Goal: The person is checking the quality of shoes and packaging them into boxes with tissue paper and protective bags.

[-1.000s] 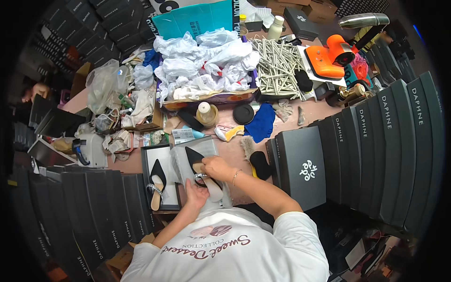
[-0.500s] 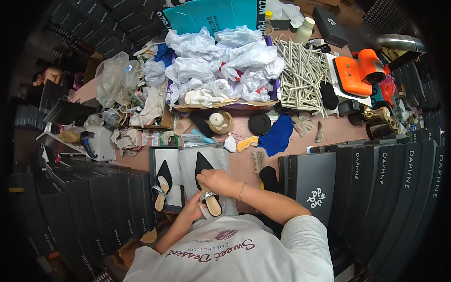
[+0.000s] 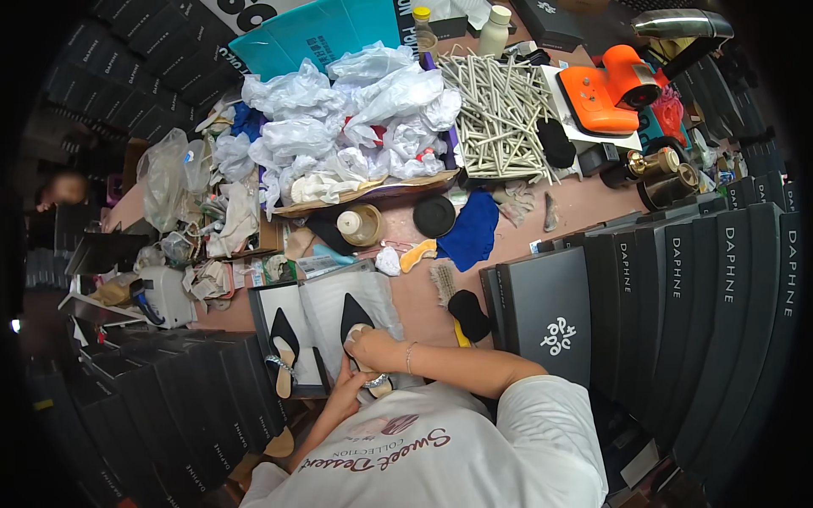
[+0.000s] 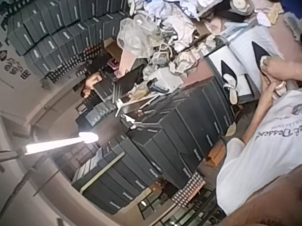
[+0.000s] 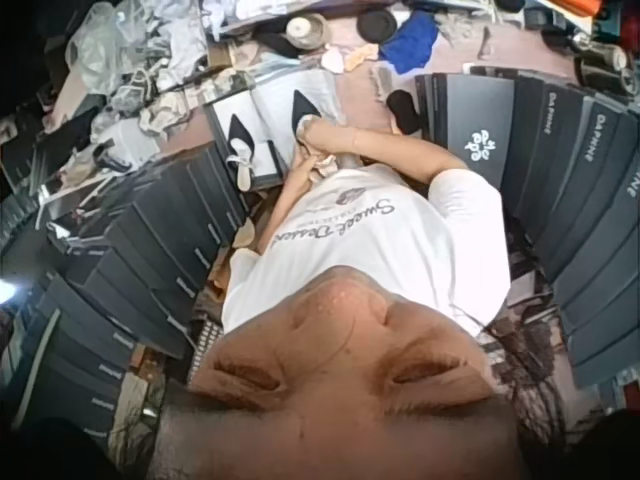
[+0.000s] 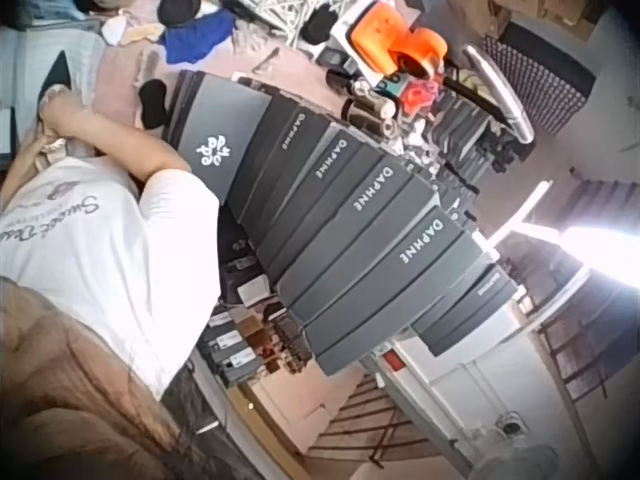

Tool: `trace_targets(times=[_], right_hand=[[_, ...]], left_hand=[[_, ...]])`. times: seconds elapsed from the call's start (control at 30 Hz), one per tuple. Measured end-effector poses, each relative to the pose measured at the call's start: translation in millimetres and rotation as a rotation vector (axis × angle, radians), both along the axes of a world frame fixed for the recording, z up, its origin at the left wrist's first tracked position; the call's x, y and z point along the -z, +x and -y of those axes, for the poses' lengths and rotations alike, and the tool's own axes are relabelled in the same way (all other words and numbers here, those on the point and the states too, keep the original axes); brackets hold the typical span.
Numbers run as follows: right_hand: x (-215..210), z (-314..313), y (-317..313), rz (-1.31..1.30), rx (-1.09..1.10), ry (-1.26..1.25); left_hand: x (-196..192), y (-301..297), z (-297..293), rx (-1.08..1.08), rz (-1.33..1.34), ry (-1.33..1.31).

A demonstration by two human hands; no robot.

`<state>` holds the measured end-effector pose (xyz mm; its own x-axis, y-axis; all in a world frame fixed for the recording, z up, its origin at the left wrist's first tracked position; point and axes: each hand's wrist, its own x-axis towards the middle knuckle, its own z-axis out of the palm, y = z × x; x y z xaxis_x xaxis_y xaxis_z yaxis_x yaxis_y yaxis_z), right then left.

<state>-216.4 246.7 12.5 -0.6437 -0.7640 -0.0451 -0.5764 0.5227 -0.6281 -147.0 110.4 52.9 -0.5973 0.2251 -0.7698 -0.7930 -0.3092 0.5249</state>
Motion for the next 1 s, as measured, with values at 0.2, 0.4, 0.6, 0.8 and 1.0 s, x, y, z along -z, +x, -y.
trace_targets(times=[0.2,0.4,0.6,0.8,1.0], right_hand=[[-1,-17,-28,-0.090,-0.049,-0.059],[-95,-82,-140,-0.154,0.463,-0.201],[-71,-165,-268,0.109,0.301,0.169],[-36,-191,-296,-0.398,0.377,0.216],[-29,-185,-301,-0.456,0.491,0.161]], left_hand=[[-9,-11,-3,-0.038,0.029,-0.039],[30,-4,2,-0.163,0.141,-0.017],[55,-8,5,0.008,0.028,-0.185],[79,1,6,0.047,-0.012,-0.290],[77,-4,8,0.053,-0.030,-0.208]])
